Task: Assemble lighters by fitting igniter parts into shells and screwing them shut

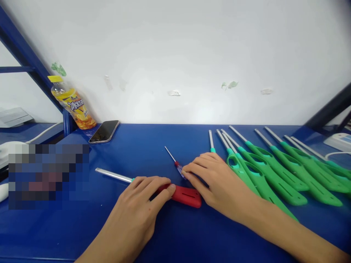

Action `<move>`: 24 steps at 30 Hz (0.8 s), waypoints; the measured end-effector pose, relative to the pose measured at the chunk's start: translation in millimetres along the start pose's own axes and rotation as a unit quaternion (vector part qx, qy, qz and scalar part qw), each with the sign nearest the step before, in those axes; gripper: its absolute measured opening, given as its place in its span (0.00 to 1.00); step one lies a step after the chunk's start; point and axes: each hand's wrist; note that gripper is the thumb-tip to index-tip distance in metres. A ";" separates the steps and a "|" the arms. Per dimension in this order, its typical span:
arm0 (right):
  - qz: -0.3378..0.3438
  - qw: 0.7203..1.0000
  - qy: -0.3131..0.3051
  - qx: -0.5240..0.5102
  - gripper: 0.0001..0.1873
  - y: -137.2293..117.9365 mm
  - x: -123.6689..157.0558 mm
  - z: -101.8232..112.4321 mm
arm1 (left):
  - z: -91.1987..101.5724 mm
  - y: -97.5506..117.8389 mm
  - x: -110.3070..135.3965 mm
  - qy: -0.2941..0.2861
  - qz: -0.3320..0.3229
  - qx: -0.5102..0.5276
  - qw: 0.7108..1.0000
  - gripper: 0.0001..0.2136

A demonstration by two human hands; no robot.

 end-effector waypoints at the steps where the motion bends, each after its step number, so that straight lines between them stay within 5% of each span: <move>1: 0.003 1.000 0.004 0.001 0.12 0.0 -0.1 0.2 | 0.3 0.0 -0.4 -0.001 -0.001 0.002 1.000 0.21; 14: 0.064 0.997 0.040 -0.019 0.15 -3.3 -0.8 1.8 | 2.4 -0.3 -2.5 0.012 -0.010 -0.006 1.000 0.20; 24: 0.099 0.995 0.005 -0.029 0.16 -7.9 3.1 3.1 | 3.0 -0.9 -4.1 0.024 -0.023 -0.016 0.999 0.18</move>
Point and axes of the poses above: each hand's wrist, its own x-axis away from the middle knuckle, its own z-axis out of the back of the hand, y = z × x, and after that the axes turned 5 degrees about -y, right-handed
